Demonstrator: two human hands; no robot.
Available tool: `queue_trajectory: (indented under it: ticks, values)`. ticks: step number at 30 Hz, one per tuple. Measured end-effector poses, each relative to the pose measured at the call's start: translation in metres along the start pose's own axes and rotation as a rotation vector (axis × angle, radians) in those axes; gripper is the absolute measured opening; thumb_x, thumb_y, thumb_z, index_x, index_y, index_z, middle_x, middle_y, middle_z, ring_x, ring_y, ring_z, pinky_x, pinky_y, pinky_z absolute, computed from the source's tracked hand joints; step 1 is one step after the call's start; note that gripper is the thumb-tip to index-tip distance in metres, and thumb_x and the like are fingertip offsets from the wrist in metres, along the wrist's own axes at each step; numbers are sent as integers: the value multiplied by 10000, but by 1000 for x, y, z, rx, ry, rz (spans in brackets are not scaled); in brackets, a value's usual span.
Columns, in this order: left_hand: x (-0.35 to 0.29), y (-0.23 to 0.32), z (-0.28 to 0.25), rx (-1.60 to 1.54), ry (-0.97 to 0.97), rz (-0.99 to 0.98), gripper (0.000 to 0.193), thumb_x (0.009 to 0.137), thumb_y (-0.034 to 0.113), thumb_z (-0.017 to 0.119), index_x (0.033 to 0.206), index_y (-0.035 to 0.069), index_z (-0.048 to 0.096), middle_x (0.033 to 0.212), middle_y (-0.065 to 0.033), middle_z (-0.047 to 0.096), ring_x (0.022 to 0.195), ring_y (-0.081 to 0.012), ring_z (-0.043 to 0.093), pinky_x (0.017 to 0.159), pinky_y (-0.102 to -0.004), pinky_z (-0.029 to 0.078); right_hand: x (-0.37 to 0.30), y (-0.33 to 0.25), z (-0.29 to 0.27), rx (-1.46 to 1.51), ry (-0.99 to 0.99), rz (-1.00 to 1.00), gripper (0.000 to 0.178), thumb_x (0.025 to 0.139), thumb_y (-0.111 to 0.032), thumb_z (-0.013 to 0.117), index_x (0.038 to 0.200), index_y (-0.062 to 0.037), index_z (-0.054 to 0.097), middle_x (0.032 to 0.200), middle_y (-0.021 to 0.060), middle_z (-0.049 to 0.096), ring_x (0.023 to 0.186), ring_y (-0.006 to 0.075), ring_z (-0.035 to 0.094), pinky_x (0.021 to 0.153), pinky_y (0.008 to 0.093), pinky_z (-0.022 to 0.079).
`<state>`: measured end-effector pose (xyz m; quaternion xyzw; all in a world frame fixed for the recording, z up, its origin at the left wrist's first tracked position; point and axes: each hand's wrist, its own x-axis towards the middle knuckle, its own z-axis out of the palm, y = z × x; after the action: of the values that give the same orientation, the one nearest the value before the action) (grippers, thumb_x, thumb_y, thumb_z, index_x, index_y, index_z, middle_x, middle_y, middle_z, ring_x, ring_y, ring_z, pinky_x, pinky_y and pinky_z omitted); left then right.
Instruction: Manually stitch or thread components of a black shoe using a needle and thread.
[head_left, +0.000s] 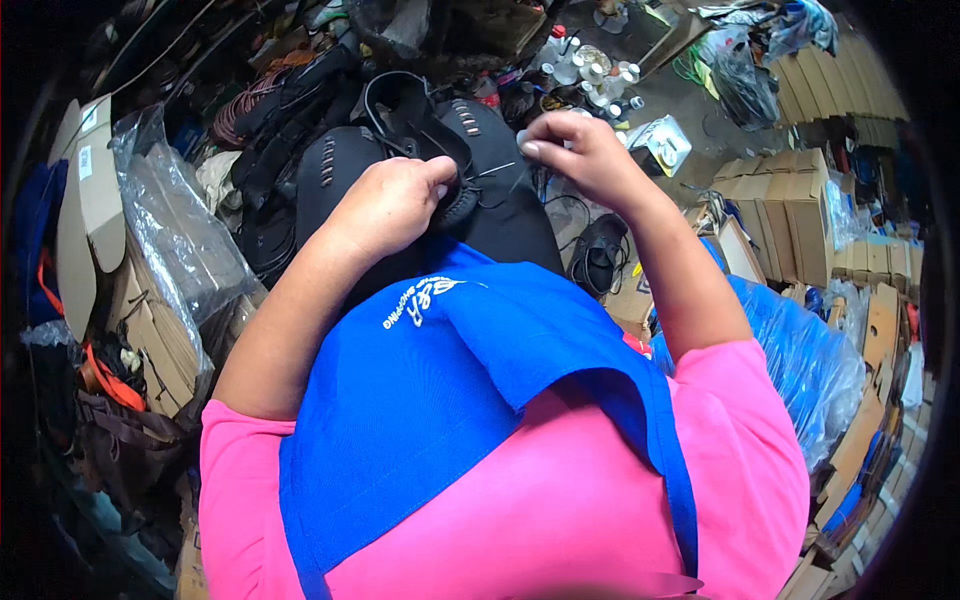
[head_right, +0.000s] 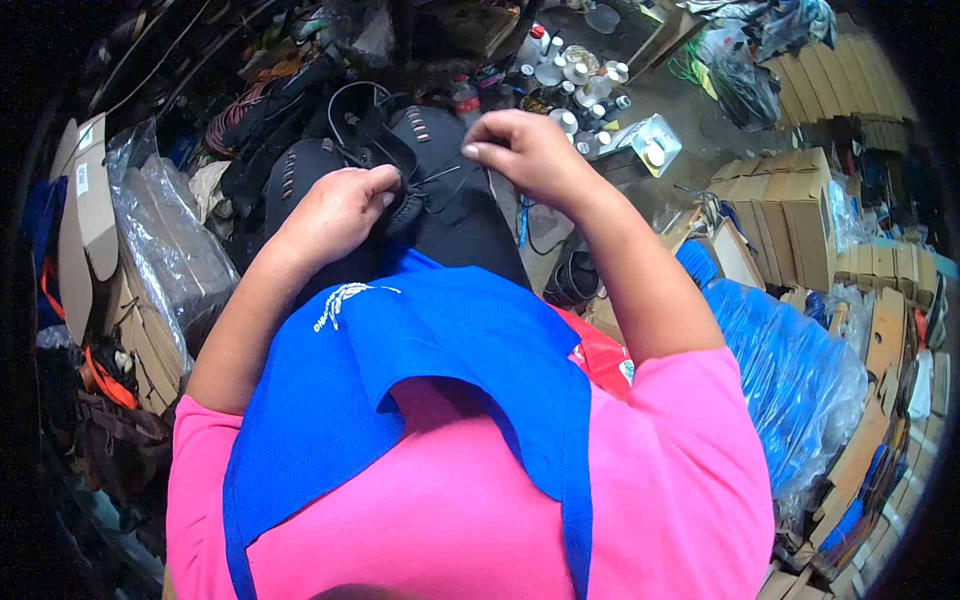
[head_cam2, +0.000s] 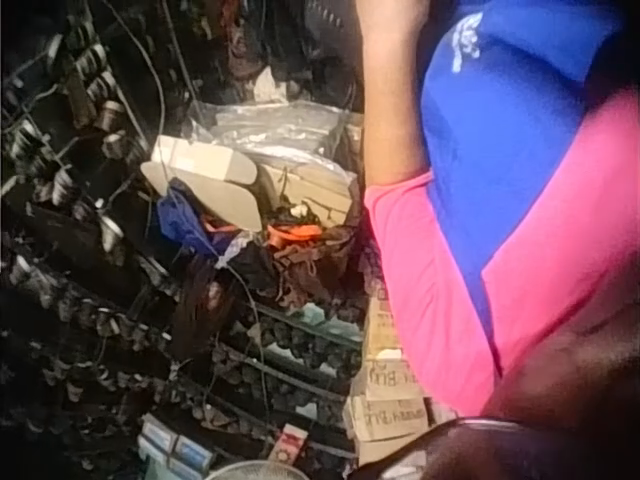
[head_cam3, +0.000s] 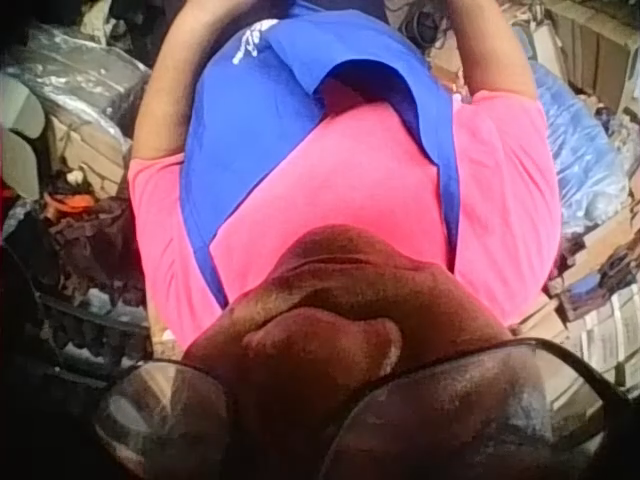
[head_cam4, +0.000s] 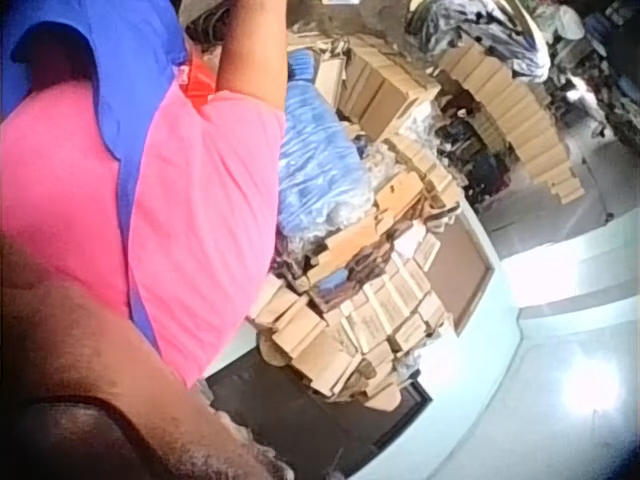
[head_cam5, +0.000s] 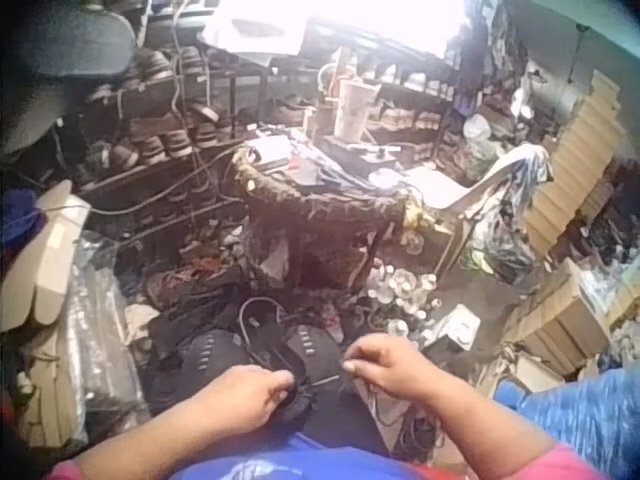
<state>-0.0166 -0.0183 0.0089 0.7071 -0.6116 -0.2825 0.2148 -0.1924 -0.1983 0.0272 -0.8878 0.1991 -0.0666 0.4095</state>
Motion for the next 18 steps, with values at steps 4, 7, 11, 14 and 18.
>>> queue_trajectory:
  ticks: [4, 7, 11, 14, 18]
  values:
    - [4, 2, 0, 65, 13, 51, 120, 844, 103, 548, 936, 27, 558, 821, -219, 603, 835, -394, 596, 724, -458, 470, 17, 36, 8, -432, 76, -47, 161, 798, -227, 669, 925, -128, 679, 929, 76, 618, 910, 257, 605, 765, 399, 461]
    - [1, -6, 4, 76, 34, 36, 113, 837, 99, 544, 925, 29, 556, 808, -210, 603, 828, -391, 593, 724, -464, 467, 14, 0, 3, -489, 41, -239, 173, 780, -254, 664, 921, -155, 672, 942, 58, 610, 966, 258, 574, 822, 408, 409]
    - [0, -15, 10, 65, 93, 144, 119, 812, 85, 541, 922, 42, 554, 775, -190, 604, 801, -387, 591, 707, -470, 462, 15, -30, 25, -831, -233, -450, 123, 765, -163, 577, 888, -165, 589, 824, -3, 627, 924, 201, 589, 837, 381, 387]
    - [-8, -21, 4, 202, 122, 248, 135, 786, 66, 538, 919, 57, 553, 778, -160, 596, 807, -354, 589, 706, -449, 452, 17, -24, 25, -793, -286, -477, 120, 776, -117, 545, 876, -173, 579, 789, 4, 617, 892, 204, 587, 819, 374, 388]
    - [-33, -18, -10, 283, 173, 249, 160, 764, 36, 535, 919, 69, 555, 799, -130, 580, 827, -313, 579, 722, -420, 438, 12, -5, 20, -688, -233, -538, 163, 727, -101, 601, 878, -147, 559, 772, 32, 589, 848, 234, 559, 804, 369, 406]
